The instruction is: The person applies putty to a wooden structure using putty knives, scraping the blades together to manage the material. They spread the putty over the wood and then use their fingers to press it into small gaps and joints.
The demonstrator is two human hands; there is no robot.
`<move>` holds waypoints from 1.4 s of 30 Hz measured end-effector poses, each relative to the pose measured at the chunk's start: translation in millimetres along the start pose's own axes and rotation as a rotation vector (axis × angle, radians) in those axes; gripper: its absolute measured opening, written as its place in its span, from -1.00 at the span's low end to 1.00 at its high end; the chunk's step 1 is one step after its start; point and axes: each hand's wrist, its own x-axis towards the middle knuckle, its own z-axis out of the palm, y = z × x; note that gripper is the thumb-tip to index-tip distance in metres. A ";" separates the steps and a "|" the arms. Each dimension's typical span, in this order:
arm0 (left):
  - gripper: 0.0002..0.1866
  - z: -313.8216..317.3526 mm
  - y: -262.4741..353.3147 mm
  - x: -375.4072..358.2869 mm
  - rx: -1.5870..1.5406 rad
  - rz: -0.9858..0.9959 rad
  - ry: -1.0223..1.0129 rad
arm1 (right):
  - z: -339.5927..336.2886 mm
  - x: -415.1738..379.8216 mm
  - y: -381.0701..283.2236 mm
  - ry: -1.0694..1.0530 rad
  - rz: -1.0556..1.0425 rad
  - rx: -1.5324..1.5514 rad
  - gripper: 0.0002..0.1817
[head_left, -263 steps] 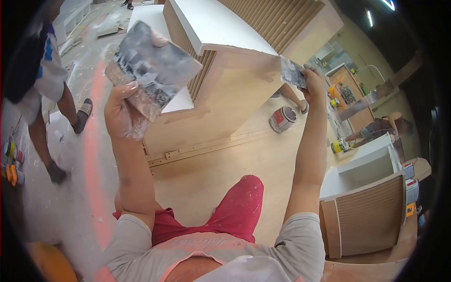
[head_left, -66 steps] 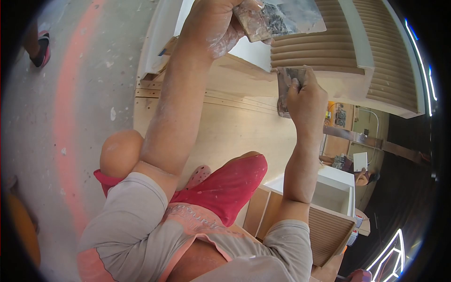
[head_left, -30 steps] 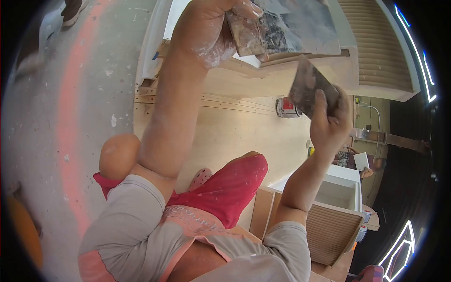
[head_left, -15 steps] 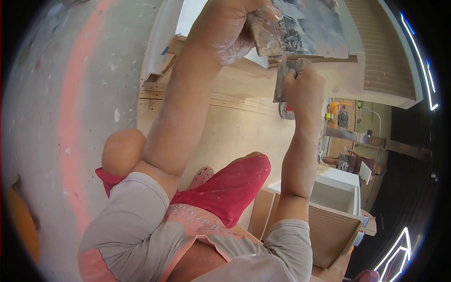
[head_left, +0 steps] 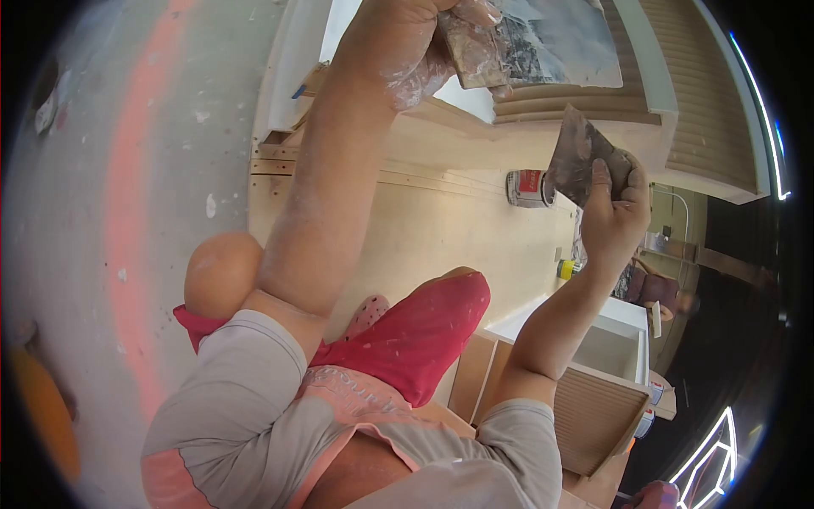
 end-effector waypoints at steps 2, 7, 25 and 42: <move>-0.77 -6.3 -3.1 2.1 0.021 -0.003 0.024 | 3.5 3.6 9.6 -0.011 -0.013 -0.019 -0.80; -0.79 -2.2 1.7 0.1 0.054 0.009 0.090 | 23.0 -1.6 2.3 -0.065 -0.014 -0.224 -0.77; -0.89 -8.3 -1.5 1.4 0.061 0.010 0.016 | 63.3 -14.6 24.1 -0.172 0.072 -0.049 -0.74; -0.64 44.9 -32.6 -31.9 0.344 -0.017 0.046 | 15.2 -120.6 85.5 0.114 0.728 1.502 -0.60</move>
